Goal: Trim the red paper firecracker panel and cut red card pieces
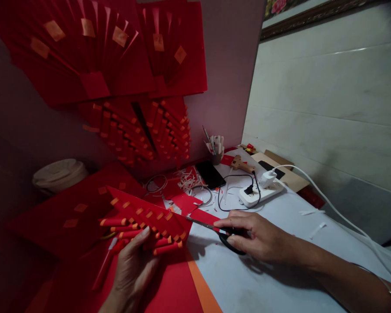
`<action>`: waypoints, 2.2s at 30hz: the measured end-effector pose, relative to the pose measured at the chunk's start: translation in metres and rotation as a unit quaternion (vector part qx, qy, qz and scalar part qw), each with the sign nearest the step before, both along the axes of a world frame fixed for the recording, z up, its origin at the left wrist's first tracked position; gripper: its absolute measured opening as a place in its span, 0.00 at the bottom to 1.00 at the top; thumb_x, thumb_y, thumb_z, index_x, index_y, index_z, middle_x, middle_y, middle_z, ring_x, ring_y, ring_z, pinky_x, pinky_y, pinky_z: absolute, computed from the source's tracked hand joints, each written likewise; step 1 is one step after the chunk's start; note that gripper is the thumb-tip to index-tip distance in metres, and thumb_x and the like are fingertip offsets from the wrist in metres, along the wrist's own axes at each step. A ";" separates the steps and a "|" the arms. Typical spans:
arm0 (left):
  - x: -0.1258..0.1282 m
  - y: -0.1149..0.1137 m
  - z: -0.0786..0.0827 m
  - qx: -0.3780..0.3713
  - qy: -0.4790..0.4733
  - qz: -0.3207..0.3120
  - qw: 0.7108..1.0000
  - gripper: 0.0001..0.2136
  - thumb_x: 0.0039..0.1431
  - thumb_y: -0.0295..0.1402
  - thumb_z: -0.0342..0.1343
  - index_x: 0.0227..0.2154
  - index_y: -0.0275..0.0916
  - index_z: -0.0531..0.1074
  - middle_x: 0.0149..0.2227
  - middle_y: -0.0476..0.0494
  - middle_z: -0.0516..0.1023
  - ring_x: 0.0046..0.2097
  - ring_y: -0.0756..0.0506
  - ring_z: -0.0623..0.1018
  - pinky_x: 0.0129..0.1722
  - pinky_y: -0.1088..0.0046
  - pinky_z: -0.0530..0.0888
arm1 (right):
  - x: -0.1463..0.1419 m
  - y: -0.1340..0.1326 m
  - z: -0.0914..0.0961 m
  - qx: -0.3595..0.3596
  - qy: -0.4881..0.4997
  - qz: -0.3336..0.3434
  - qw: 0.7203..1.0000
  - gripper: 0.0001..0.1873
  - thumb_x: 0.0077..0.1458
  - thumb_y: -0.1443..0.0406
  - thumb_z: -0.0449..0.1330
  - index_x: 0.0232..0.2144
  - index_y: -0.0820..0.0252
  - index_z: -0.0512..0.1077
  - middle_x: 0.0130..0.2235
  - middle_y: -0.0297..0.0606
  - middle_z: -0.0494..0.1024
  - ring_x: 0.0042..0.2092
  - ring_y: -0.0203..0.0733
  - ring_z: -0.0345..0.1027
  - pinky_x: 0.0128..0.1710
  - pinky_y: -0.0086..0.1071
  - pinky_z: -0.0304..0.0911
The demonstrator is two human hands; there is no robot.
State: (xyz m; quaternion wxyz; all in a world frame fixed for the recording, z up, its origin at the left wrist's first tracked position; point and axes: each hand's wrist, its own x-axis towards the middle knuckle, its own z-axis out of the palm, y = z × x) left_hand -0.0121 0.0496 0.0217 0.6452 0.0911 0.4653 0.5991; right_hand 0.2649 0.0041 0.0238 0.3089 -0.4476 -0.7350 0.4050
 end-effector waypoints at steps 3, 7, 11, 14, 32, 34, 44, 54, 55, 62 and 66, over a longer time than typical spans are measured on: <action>0.000 0.000 0.000 -0.014 -0.026 0.004 1.000 0.12 0.53 0.15 0.51 0.26 0.35 0.76 0.24 0.42 0.81 0.26 0.44 0.81 0.24 0.65 0.81 | 0.000 0.000 0.000 -0.005 0.000 0.002 1.000 0.21 0.57 0.72 0.60 0.53 0.57 0.76 0.39 0.38 0.72 0.37 0.38 0.67 0.37 0.31 0.62; -0.001 0.000 0.000 -0.015 -0.032 0.009 0.999 0.11 0.52 0.15 0.52 0.26 0.35 0.75 0.24 0.43 0.81 0.26 0.44 0.81 0.24 0.66 0.81 | 0.001 0.001 -0.001 -0.004 0.002 0.003 1.000 0.21 0.57 0.72 0.60 0.53 0.57 0.76 0.39 0.38 0.72 0.37 0.38 0.67 0.37 0.32 0.62; 0.000 0.000 0.000 -0.013 -0.034 0.010 0.999 0.11 0.52 0.15 0.52 0.26 0.35 0.75 0.25 0.43 0.81 0.27 0.44 0.81 0.26 0.67 0.81 | 0.000 0.001 -0.002 -0.005 0.007 0.001 1.000 0.21 0.57 0.72 0.60 0.53 0.56 0.76 0.39 0.38 0.73 0.37 0.38 0.67 0.37 0.32 0.62; 0.000 0.000 0.001 -0.012 -0.032 0.005 0.999 0.11 0.52 0.15 0.52 0.27 0.36 0.76 0.25 0.43 0.81 0.28 0.44 0.81 0.27 0.67 0.82 | 0.000 0.001 -0.002 -0.005 0.006 0.000 1.000 0.21 0.57 0.72 0.60 0.53 0.56 0.76 0.39 0.38 0.72 0.36 0.37 0.66 0.36 0.31 0.62; 0.000 -0.003 -0.001 -0.022 -0.014 0.003 1.000 0.10 0.50 0.16 0.53 0.27 0.36 0.74 0.24 0.46 0.80 0.26 0.47 0.80 0.27 0.70 0.81 | -0.002 -0.001 0.002 0.022 -0.012 0.001 1.000 0.20 0.57 0.71 0.60 0.52 0.56 0.76 0.37 0.38 0.73 0.36 0.39 0.67 0.37 0.33 0.63; 0.002 -0.003 0.000 -0.030 -0.013 0.006 0.999 0.10 0.49 0.16 0.53 0.27 0.36 0.74 0.24 0.46 0.80 0.26 0.47 0.80 0.28 0.69 0.82 | -0.003 0.000 0.001 0.023 -0.014 0.001 1.000 0.20 0.57 0.71 0.60 0.52 0.55 0.76 0.37 0.38 0.73 0.37 0.39 0.68 0.37 0.33 0.63; 0.002 -0.002 0.001 -0.024 -0.022 0.006 0.999 0.10 0.53 0.16 0.51 0.28 0.35 0.75 0.26 0.43 0.81 0.27 0.45 0.81 0.27 0.68 0.81 | -0.002 -0.002 0.001 0.028 -0.005 0.002 1.000 0.20 0.58 0.71 0.59 0.52 0.57 0.76 0.37 0.38 0.72 0.37 0.39 0.67 0.37 0.33 0.62; -0.001 -0.002 -0.002 -0.011 -0.028 0.001 1.000 0.12 0.55 0.15 0.50 0.26 0.35 0.74 0.25 0.44 0.80 0.25 0.47 0.80 0.26 0.68 0.81 | -0.003 -0.002 0.000 0.023 -0.005 -0.001 1.000 0.20 0.58 0.71 0.59 0.52 0.57 0.76 0.38 0.38 0.72 0.37 0.39 0.67 0.38 0.33 0.62; -0.002 -0.002 -0.002 -0.010 -0.028 0.000 1.000 0.12 0.55 0.15 0.50 0.26 0.35 0.74 0.24 0.45 0.80 0.25 0.47 0.80 0.26 0.68 0.81 | -0.003 -0.002 0.000 0.024 -0.006 -0.001 1.000 0.20 0.57 0.71 0.59 0.52 0.57 0.76 0.38 0.38 0.73 0.37 0.40 0.67 0.38 0.33 0.62; 0.000 -0.002 -0.004 -0.022 -0.028 0.012 0.999 0.12 0.54 0.15 0.50 0.26 0.35 0.74 0.24 0.45 0.80 0.24 0.47 0.80 0.26 0.67 0.82 | -0.004 -0.001 -0.002 0.018 -0.006 -0.002 1.000 0.20 0.56 0.71 0.60 0.51 0.57 0.77 0.38 0.38 0.73 0.35 0.38 0.67 0.35 0.31 0.62; 0.004 -0.003 -0.002 -0.021 -0.031 0.007 0.999 0.11 0.53 0.15 0.50 0.28 0.35 0.75 0.25 0.43 0.82 0.27 0.46 0.81 0.27 0.66 0.82 | -0.004 -0.001 -0.001 0.015 0.000 -0.003 1.000 0.20 0.57 0.71 0.60 0.52 0.56 0.76 0.39 0.38 0.73 0.36 0.38 0.66 0.35 0.31 0.62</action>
